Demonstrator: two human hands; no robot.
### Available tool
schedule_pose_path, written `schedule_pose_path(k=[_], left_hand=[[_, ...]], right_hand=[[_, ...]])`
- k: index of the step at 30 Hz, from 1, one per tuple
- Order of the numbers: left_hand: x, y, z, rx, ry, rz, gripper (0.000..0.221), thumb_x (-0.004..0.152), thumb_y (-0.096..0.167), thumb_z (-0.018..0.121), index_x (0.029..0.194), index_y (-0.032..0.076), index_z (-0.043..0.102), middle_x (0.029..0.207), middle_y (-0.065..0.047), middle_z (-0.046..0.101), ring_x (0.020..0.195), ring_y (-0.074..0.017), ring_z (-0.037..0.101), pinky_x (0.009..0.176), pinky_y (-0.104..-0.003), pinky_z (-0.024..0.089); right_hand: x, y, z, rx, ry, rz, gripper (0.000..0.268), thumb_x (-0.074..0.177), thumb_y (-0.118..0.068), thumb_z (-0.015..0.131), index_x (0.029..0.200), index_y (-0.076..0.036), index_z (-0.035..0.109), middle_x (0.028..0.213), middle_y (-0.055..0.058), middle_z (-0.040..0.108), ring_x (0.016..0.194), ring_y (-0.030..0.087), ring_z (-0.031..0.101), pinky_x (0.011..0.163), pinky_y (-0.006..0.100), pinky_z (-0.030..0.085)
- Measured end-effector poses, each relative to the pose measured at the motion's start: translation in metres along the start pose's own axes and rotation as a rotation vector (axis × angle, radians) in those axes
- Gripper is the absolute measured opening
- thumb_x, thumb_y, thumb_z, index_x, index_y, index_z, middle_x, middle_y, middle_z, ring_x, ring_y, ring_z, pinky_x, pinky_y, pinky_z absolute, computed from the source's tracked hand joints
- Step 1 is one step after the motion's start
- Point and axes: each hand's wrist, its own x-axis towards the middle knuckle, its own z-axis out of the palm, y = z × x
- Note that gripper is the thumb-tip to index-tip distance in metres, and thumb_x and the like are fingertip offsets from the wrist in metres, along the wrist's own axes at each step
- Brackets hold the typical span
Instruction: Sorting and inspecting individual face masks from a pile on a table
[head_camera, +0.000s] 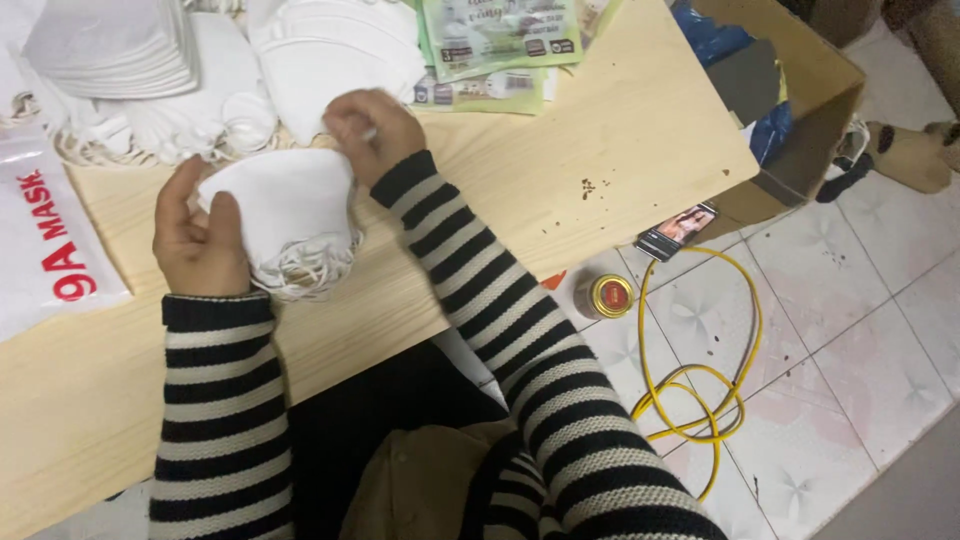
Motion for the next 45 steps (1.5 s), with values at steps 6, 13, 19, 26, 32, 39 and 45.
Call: schedule_pose_path(k=[6,13,19,26,32,39,45], left_hand=[[-0.004,0.0,-0.002,0.077,-0.129,0.171,0.022,0.111,0.004,0.057,0.128,0.006,0.071,0.116,-0.008,0.072,0.097,-0.0093,0.061,0.086,-0.02,0.047],[-0.002,-0.006,-0.001,0.173,-0.118,0.034,0.023,0.102,0.008,0.069,0.122,0.016,0.076,0.066,0.011,0.033,0.06,-0.0008,0.028,0.06,-0.015,0.026],[-0.001,-0.014,-0.003,0.201,-0.136,0.072,0.022,0.102,0.006,0.07,0.12,0.014,0.077,0.078,0.009,0.054,0.066,-0.0026,0.034,0.064,-0.017,0.031],[0.007,-0.036,-0.01,0.258,-0.16,0.258,0.036,0.092,-0.005,0.07,0.123,0.012,0.075,0.115,-0.007,0.062,0.078,-0.0097,0.046,0.067,-0.021,0.037],[0.003,-0.029,-0.01,0.278,-0.153,0.169,0.035,0.092,-0.002,0.07,0.121,0.016,0.075,0.124,-0.005,0.062,0.069,-0.0073,0.038,0.067,-0.019,0.038],[0.006,-0.034,-0.008,0.274,-0.078,0.199,0.012,0.104,0.014,0.072,0.114,0.012,0.078,0.117,-0.007,0.07,0.07,-0.0053,0.044,0.071,-0.019,0.04],[0.003,0.014,0.001,0.192,-0.035,-0.18,0.077,0.098,0.072,0.03,0.107,0.012,0.078,0.111,-0.008,0.076,0.106,-0.0173,0.069,0.094,-0.028,0.054]], right_hand=[[0.021,0.066,-0.014,-0.665,0.045,0.085,0.083,0.086,-0.042,0.082,0.153,-0.017,0.04,0.156,0.019,0.048,0.142,0.038,0.044,0.116,0.054,0.042],[0.024,0.071,-0.011,-0.67,0.02,0.157,0.071,0.083,-0.049,0.077,0.143,-0.023,0.049,0.128,0.011,0.065,0.115,0.034,0.06,0.089,0.051,0.051],[0.023,0.074,-0.011,-0.725,0.049,0.011,0.054,0.09,-0.034,0.07,0.139,-0.019,0.055,0.124,0.011,0.067,0.111,0.033,0.061,0.089,0.05,0.052],[0.02,0.056,-0.017,-0.389,0.193,-0.075,0.024,0.098,-0.028,0.058,0.114,-0.014,0.067,0.096,0.009,0.065,0.084,0.025,0.063,0.073,0.038,0.054],[0.015,0.041,-0.022,-0.292,0.311,-0.128,0.022,0.101,-0.026,0.061,0.116,-0.014,0.071,0.1,0.009,0.071,0.092,0.022,0.069,0.083,0.033,0.06],[0.012,0.002,-0.027,0.222,0.438,-0.101,0.015,0.103,-0.018,0.06,0.114,-0.013,0.068,0.068,-0.003,0.067,0.049,0.006,0.061,0.051,0.02,0.054],[0.004,-0.031,-0.029,0.957,0.008,0.546,0.015,0.095,-0.007,0.068,0.11,-0.005,0.069,0.072,0.005,0.067,0.05,0.013,0.055,0.041,0.029,0.048]])
